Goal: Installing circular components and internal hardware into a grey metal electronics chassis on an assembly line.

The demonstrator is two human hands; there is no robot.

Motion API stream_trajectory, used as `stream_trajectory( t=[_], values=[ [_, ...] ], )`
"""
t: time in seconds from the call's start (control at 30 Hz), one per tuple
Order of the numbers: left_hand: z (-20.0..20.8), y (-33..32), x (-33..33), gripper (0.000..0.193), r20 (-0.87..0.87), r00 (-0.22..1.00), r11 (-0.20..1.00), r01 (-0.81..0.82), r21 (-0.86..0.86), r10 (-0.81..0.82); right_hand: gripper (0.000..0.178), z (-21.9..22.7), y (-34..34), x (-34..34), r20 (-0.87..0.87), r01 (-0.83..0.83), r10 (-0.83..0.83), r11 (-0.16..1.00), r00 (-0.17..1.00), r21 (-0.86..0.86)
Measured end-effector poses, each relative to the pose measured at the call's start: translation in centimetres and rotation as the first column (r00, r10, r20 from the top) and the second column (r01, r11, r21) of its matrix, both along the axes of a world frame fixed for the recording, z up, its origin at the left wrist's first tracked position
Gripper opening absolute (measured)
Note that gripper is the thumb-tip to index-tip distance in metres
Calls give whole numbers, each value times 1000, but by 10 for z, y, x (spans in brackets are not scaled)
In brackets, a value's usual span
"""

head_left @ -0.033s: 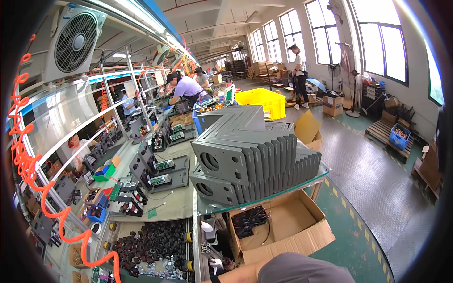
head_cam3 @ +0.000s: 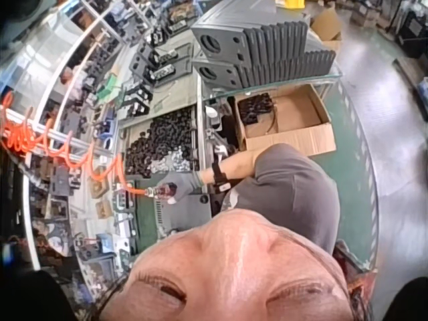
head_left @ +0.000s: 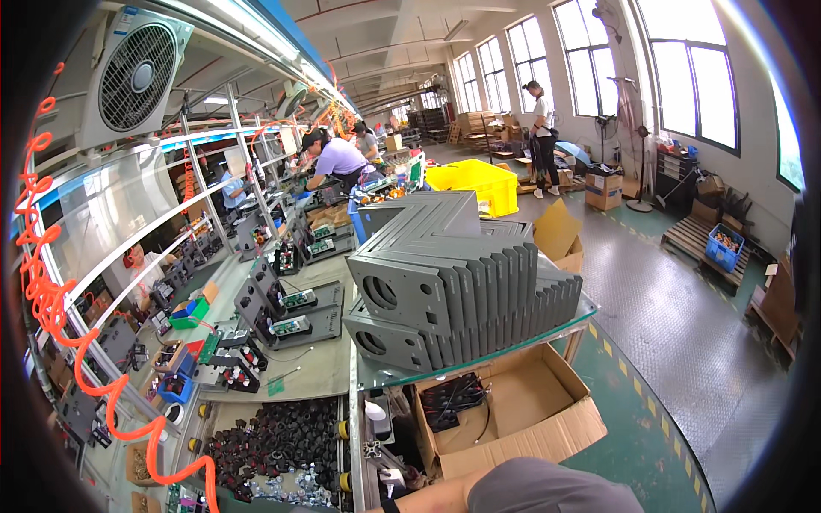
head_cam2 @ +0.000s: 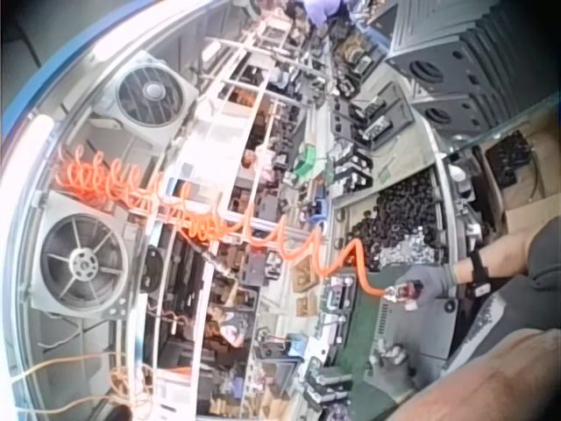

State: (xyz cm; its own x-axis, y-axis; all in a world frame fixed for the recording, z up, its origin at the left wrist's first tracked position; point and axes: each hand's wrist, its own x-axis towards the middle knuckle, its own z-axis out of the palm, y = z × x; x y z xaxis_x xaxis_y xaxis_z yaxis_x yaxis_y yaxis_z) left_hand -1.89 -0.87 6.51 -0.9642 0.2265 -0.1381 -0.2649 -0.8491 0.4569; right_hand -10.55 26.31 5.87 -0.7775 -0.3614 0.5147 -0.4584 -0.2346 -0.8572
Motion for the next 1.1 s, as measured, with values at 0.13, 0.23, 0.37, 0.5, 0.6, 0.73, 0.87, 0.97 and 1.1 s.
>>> stream_trajectory(
  t=[0.13, 0.23, 0.37, 0.5, 0.6, 0.73, 0.87, 0.97, 1.1],
  values=[
    [1, 1, 0, 32, 113, 993, 995, -19, -97, 30, 50, 1, 1, 0, 2, -11, 11, 999, 1000, 50],
    [4, 5, 1, 27, 79, 996, 998, 39, -40, -36, 47, 1, 1, 1, -10, -6, 6, 1000, 1000, -4],
    [16, 17, 5, 24, 34, 997, 954, -60, -293, 74, 41, 1, -1, 2, -15, -5, 5, 1000, 1000, -17],
    [26, 25, 8, 20, 18, 995, 947, -87, -308, 97, 39, -1, -2, 1, 25, -23, 23, 1000, 999, -14],
    [23, 20, 7, 24, 49, 992, 937, -92, -338, 115, 39, -2, -2, 1, 7, -28, 28, 998, 1000, -64],
    [9, 6, 4, 28, 133, 984, 935, -62, -348, 115, 39, -3, -2, 0, 16, -29, 29, 999, 999, -25],
    [3, 2, 4, 29, 167, 977, 928, -60, -367, 130, 38, -5, -3, -1, 2, -9, 9, 1000, 1000, -9],
    [5, 6, 4, 30, 180, 970, 916, -82, -391, 164, 37, -6, -3, -1, -38, -2, 2, 1000, 999, -2],
    [1, 4, 2, 30, 169, 963, 907, -128, -401, 210, 36, -6, -4, -1, -49, -17, 16, 1000, 999, -17]
  ],
)
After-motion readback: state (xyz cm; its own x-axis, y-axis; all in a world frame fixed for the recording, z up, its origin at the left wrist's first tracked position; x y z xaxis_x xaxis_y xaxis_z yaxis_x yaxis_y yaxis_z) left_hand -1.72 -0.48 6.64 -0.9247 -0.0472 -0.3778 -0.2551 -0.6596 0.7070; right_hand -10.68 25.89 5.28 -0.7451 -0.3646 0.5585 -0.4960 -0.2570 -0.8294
